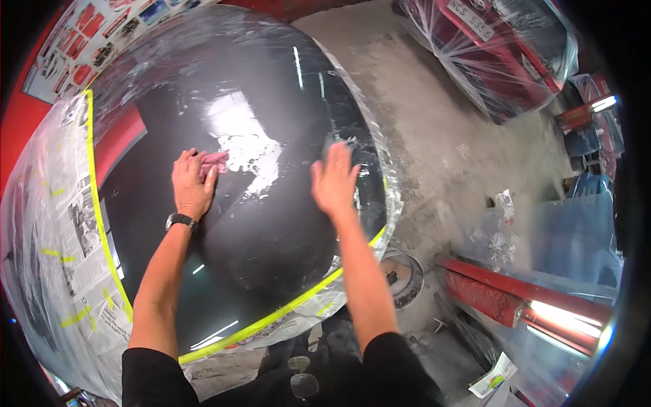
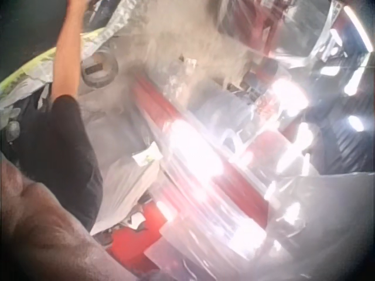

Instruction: The person sands the surface of a car hood using a sanding block and a cloth, dipping the block into a bucket of water frequently.

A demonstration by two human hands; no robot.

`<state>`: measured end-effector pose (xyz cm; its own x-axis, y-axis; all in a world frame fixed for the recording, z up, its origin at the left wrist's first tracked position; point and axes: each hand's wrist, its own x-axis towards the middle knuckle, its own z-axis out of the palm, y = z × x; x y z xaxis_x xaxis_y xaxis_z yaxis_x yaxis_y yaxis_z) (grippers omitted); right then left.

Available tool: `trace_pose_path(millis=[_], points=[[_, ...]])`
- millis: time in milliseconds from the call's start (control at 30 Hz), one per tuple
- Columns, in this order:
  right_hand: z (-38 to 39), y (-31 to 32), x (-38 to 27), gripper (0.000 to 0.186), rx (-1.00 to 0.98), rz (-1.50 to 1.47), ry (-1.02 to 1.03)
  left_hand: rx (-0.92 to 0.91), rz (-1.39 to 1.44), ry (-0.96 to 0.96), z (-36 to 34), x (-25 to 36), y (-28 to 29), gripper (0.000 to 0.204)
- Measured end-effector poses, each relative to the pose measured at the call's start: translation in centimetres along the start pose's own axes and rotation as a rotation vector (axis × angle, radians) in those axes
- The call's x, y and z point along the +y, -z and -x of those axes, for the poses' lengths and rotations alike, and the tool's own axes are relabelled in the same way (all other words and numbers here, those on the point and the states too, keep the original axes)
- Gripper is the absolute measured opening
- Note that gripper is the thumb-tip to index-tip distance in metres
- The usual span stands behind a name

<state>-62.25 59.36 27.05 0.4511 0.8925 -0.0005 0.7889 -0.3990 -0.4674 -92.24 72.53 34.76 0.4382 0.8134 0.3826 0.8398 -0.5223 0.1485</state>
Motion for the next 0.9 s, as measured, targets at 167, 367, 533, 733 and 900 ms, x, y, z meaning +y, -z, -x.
trace_pose_path(millis=[167, 367, 533, 733, 900], points=[[9.0, 1.5, -1.6, 0.072, -0.187, -0.077, 0.207, -0.024, -0.078, 0.045, 0.4, -1.8, 1.0, 0.04], [-0.7, -0.2, 6.2, 0.073, 0.049, -0.191, -0.242, -0.041, -0.056, 0.034, -0.5, -0.5, -0.8, 0.041], [9.0, 1.0, 2.3, 0.077, -0.04, -0.116, -0.193, -0.047, -0.078, 0.058, -0.3, -0.9, 0.3, 0.039], [-3.2, -0.6, 7.6, 0.077, 0.057, -0.266, -0.299, -0.047, -0.04, 0.048, -0.8, 0.3, -0.6, 0.039], [5.5, -0.4, 5.3, 0.075, -0.02, -0.209, -0.475, -0.067, -0.074, 0.07, -0.4, -0.6, 0.4, 0.038]])
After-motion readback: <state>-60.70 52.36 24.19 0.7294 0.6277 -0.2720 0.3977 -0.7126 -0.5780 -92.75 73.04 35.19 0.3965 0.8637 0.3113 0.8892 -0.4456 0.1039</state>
